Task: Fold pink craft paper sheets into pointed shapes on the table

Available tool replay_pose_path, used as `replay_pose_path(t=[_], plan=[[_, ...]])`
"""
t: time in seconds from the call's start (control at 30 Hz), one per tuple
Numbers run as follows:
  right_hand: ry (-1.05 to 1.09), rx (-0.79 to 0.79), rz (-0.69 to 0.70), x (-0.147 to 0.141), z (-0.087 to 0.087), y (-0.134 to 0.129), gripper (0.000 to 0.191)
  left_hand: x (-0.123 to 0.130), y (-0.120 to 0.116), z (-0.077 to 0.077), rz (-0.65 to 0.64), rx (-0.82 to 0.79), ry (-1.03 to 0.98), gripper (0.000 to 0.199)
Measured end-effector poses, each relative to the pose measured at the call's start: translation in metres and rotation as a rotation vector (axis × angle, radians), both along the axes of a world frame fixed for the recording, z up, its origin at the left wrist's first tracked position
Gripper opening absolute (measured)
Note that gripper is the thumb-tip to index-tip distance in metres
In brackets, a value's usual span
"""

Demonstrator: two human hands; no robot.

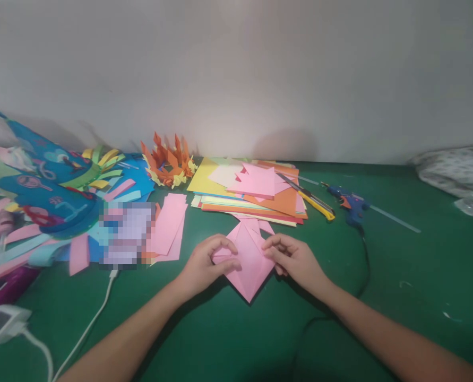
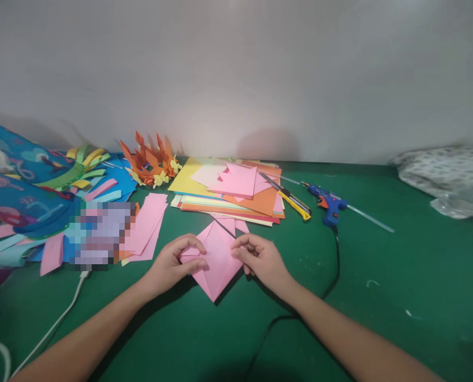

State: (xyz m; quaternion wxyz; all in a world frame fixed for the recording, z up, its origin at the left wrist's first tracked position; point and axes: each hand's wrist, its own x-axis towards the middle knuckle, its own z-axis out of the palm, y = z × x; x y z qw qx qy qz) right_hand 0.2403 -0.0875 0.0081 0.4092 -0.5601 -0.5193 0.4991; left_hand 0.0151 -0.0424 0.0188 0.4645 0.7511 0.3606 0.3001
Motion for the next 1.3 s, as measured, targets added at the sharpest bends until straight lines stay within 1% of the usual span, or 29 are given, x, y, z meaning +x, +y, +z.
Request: replay_pose_path(t=[0.1,0.17,0.23,0.33,0.37,0.43,0.5,0.53,0.6,0.63,0.67,0.7,0.77,0.83,0.9,1.0,1.07,1.1,1.13,1.17,1.23,1.3], plan=[[-0.003,0.01,0.007,0.001,-0.001,-0.001,0.028,-0.003,0.002,0.003,-0.072,0.017,0.012,0.016],[0.009,0.033,-0.003,0.001,-0.001,-0.002,0.029,-0.005,0.005,0.006,-0.119,0.034,0.021,0.012],[0.024,0.052,-0.026,-0.001,0.001,-0.003,0.032,-0.006,0.006,0.008,-0.134,0.06,0.018,0.005],[0.008,0.065,-0.031,-0.004,0.003,-0.004,0.039,-0.006,0.006,0.005,-0.1,0.144,0.015,0.004],[-0.01,0.075,-0.022,-0.005,0.004,-0.005,0.037,-0.006,0.004,0.003,-0.067,0.178,0.016,0.002],[-0.062,0.131,-0.008,-0.006,0.005,-0.007,0.026,-0.006,0.001,-0.003,0.029,0.241,-0.004,0.012],[-0.153,0.25,-0.014,-0.005,0.006,-0.009,0.018,-0.008,-0.001,-0.006,0.101,0.31,-0.058,0.021],[-0.214,0.338,-0.025,-0.003,0.006,-0.011,0.016,-0.01,-0.001,-0.007,0.094,0.361,-0.088,0.02],[-0.357,0.548,-0.036,0.003,0.006,-0.013,0.014,-0.014,0.0,-0.005,0.014,0.514,-0.125,0.015],[-0.432,0.656,-0.015,0.006,0.006,-0.013,0.014,-0.016,0.001,-0.004,-0.03,0.624,-0.118,0.013],[-0.5,0.748,0.026,0.01,0.005,-0.013,0.015,-0.018,0.003,-0.002,-0.072,0.75,-0.09,0.012],[-0.553,0.826,0.106,0.013,0.004,-0.012,0.018,-0.02,0.005,0.0,-0.124,0.846,-0.043,0.012],[-0.681,0.898,0.223,0.018,0.002,-0.011,0.023,-0.022,0.008,0.003,-0.21,0.935,0.077,0.015],[-0.778,0.946,0.282,0.019,-0.002,-0.008,0.024,-0.023,0.011,0.005,-0.295,0.901,0.212,0.018],[-0.842,0.981,0.334,0.018,-0.005,-0.006,0.023,-0.022,0.012,0.006,-0.387,0.79,0.328,0.018],[-0.893,0.98,0.406,0.015,-0.005,-0.004,0.024,-0.021,0.011,0.01,-0.499,0.596,0.397,0.003],[-0.897,0.952,0.452,0.014,-0.003,-0.003,0.023,-0.021,0.011,0.013,-0.535,0.517,0.387,0.028],[-0.894,0.934,0.482,0.014,-0.002,-0.002,0.023,-0.021,0.01,0.013,-0.544,0.492,0.383,0.038],[-0.886,0.915,0.514,0.015,0.0,-0.002,0.023,-0.021,0.01,0.014,-0.541,0.471,0.386,0.043],[-0.876,0.895,0.548,0.016,0.003,-0.003,0.024,-0.02,0.009,0.013,-0.526,0.453,0.397,0.043],[-0.844,0.855,0.598,0.017,0.007,-0.004,0.03,-0.018,0.008,0.011,-0.47,0.426,0.444,0.036],[-0.805,0.85,0.608,0.017,0.01,-0.004,0.034,-0.015,0.005,0.007,-0.396,0.43,0.496,0.03]])
